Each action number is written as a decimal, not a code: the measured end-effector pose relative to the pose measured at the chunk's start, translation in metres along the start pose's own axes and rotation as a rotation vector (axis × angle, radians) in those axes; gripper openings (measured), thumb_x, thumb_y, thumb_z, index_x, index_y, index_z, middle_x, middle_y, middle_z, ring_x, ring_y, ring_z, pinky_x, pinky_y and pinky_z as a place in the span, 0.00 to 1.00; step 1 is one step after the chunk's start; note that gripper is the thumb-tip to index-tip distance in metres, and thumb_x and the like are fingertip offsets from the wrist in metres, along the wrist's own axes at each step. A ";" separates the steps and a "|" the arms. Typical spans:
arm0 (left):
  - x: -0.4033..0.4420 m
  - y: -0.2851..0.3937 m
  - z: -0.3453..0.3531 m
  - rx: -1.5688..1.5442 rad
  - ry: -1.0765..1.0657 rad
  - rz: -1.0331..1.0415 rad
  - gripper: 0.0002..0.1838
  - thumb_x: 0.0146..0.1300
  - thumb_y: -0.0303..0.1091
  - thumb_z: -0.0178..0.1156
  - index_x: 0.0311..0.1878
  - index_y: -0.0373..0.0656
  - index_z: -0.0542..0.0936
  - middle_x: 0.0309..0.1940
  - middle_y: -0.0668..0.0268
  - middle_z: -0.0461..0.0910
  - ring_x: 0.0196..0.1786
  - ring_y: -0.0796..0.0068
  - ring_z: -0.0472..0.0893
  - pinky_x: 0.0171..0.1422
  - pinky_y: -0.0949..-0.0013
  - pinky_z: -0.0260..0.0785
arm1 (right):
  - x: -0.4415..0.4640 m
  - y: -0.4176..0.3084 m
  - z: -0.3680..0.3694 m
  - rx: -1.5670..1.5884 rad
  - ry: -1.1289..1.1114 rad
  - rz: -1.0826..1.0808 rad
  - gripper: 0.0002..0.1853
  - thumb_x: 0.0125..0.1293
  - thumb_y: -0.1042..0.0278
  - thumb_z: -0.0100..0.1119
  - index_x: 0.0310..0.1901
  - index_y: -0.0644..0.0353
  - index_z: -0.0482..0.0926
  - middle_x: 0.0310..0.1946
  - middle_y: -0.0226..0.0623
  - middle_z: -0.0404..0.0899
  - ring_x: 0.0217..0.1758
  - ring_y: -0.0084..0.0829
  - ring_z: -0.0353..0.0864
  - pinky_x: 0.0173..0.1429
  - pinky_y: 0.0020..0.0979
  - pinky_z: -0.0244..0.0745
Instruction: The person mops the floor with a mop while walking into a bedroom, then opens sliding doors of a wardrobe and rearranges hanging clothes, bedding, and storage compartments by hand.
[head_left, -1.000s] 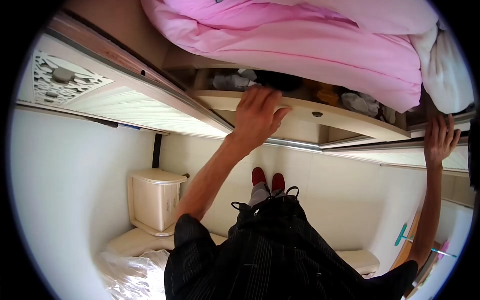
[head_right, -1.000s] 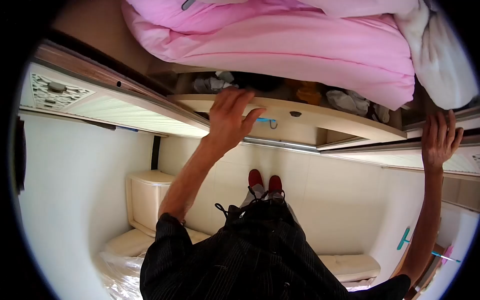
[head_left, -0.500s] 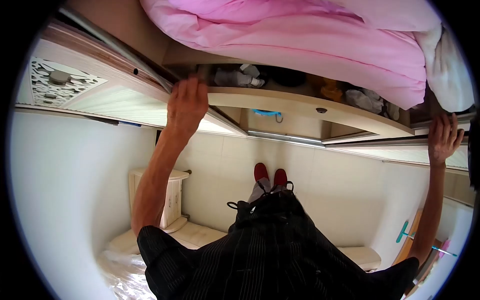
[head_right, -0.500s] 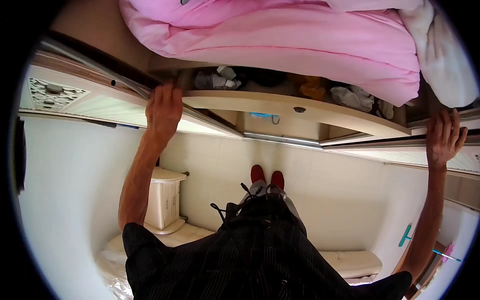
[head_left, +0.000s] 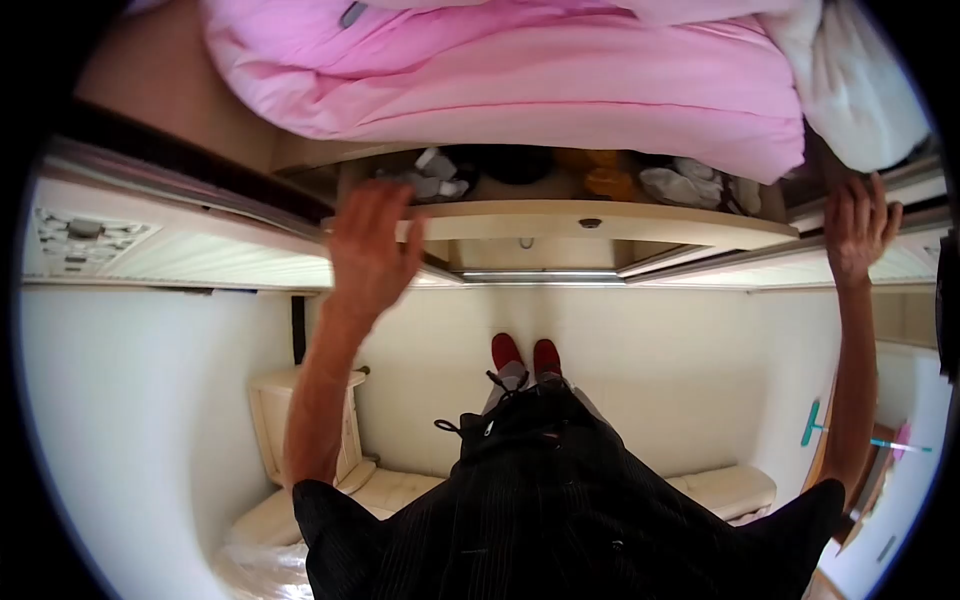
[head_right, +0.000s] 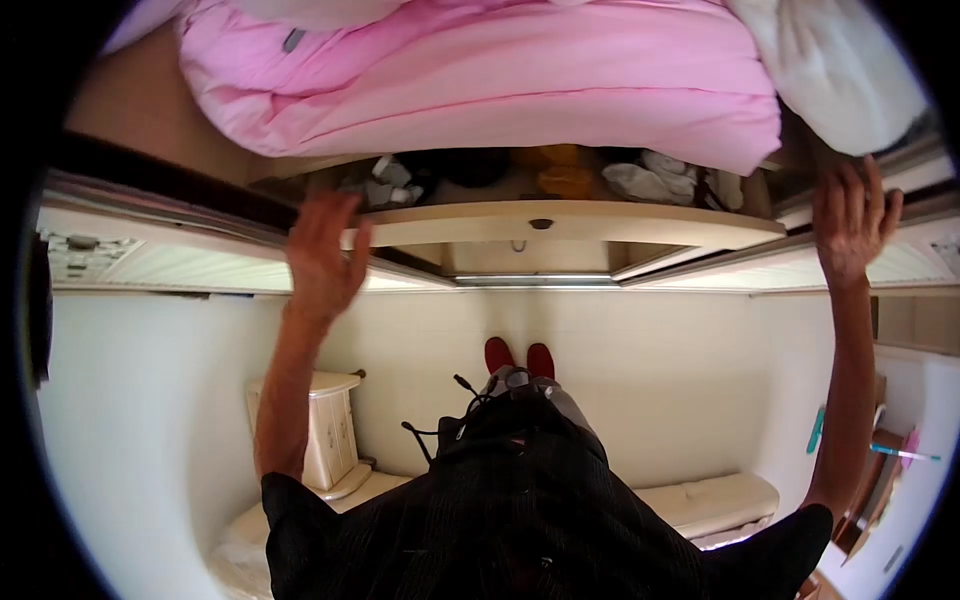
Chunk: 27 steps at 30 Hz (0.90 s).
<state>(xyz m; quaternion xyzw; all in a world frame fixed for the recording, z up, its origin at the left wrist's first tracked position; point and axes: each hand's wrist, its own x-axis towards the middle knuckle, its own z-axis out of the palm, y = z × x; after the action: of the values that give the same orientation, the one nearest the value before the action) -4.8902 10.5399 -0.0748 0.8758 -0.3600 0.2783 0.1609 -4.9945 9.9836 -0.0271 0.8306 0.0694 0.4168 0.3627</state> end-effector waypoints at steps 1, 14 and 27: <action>0.008 0.020 0.010 -0.075 0.005 0.047 0.17 0.55 0.32 0.67 0.46 0.34 0.78 0.43 0.52 0.78 0.45 0.50 0.78 0.51 0.55 0.73 | 0.003 -0.001 -0.001 0.001 0.015 0.005 0.07 0.61 0.66 0.65 0.41 0.50 0.82 0.46 0.23 0.81 0.66 0.32 0.73 0.73 0.47 0.50; 0.015 0.053 0.063 -0.181 -0.038 -0.047 0.19 0.47 0.42 0.76 0.31 0.38 0.80 0.25 0.61 0.77 0.30 0.59 0.78 0.36 0.60 0.70 | 0.009 -0.002 -0.001 -0.016 0.047 0.001 0.07 0.56 0.69 0.68 0.37 0.50 0.81 0.44 0.23 0.79 0.66 0.31 0.72 0.72 0.50 0.52; 0.009 0.051 0.066 -0.183 0.062 -0.018 0.22 0.45 0.47 0.77 0.34 0.39 0.81 0.27 0.59 0.79 0.30 0.58 0.79 0.34 0.60 0.71 | -0.002 0.001 0.008 -0.061 0.004 0.010 0.06 0.62 0.64 0.64 0.41 0.46 0.82 0.45 0.20 0.81 0.65 0.29 0.73 0.72 0.46 0.52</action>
<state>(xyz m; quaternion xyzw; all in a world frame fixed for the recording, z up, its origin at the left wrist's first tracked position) -4.8974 10.4677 -0.1180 0.8516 -0.3706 0.2699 0.2541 -4.9901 9.9779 -0.0310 0.8188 0.0534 0.4220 0.3856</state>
